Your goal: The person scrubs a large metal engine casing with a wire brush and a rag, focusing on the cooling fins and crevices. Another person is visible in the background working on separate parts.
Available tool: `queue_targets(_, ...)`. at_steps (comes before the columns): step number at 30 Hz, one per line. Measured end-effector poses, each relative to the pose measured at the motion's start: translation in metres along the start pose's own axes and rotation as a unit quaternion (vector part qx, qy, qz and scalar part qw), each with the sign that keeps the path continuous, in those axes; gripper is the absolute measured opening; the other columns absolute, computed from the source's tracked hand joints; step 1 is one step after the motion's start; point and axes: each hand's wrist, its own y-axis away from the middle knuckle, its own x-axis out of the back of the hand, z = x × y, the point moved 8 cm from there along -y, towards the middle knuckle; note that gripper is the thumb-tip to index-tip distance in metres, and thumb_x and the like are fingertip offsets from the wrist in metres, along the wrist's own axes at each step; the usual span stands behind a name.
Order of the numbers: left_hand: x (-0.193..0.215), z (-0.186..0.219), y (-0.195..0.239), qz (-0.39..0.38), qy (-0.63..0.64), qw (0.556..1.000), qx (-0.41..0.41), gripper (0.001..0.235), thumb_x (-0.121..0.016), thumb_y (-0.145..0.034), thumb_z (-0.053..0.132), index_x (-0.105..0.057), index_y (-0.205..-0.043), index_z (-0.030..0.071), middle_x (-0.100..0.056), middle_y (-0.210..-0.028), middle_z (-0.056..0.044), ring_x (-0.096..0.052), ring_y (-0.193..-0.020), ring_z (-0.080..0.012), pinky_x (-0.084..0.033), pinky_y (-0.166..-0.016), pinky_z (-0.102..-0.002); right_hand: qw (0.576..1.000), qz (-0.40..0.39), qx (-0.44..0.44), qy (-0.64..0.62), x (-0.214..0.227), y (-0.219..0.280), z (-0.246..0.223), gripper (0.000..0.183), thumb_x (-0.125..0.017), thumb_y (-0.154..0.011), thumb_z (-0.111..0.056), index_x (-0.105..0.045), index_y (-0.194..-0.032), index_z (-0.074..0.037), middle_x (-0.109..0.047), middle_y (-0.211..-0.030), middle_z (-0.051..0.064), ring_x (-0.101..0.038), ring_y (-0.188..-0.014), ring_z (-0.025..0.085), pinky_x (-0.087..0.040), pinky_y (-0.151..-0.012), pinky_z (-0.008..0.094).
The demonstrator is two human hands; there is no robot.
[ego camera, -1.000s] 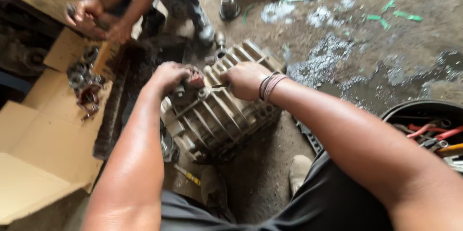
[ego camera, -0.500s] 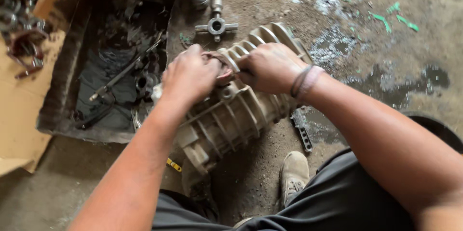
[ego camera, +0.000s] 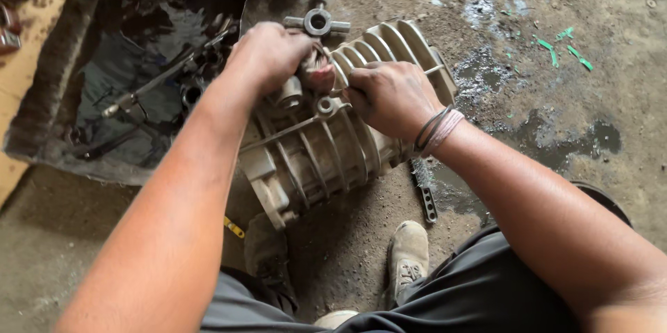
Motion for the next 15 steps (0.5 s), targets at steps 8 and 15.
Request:
queue_targets(8,-0.002,-0.002,-0.012,0.05,0.032,0.998,-0.02,0.05,-0.065,-0.081,0.052,-0.076,-0.099,0.007,-0.075,-0.099,-0.02,-0.073,-0.092,-0.032,-0.054,-0.084,-0.042,0.991,0.07,-0.011,-0.111,-0.016,0.015,-0.005,0.019,-0.058,-0.101,-0.021,-0.061,-0.089,-0.007,-0.066,-0.073,0.014,-0.068,-0.066,0.035,-0.053,-0.06,0.048)
queue_targets(15,0.003,-0.004,-0.001,0.071,0.087,0.993,-0.02,0.045,-0.067,-0.077,0.047,-0.077,-0.1,0.009,-0.077,-0.098,-0.013,-0.074,-0.088,-0.0262,-0.055,-0.081,-0.04,0.991,0.089,0.001,-0.101,-0.026,0.031,-0.001,0.019,-0.058,-0.102,-0.022,-0.057,-0.089,-0.008,-0.062,-0.067,0.014,-0.063,-0.06,0.035,-0.049,-0.056,0.048)
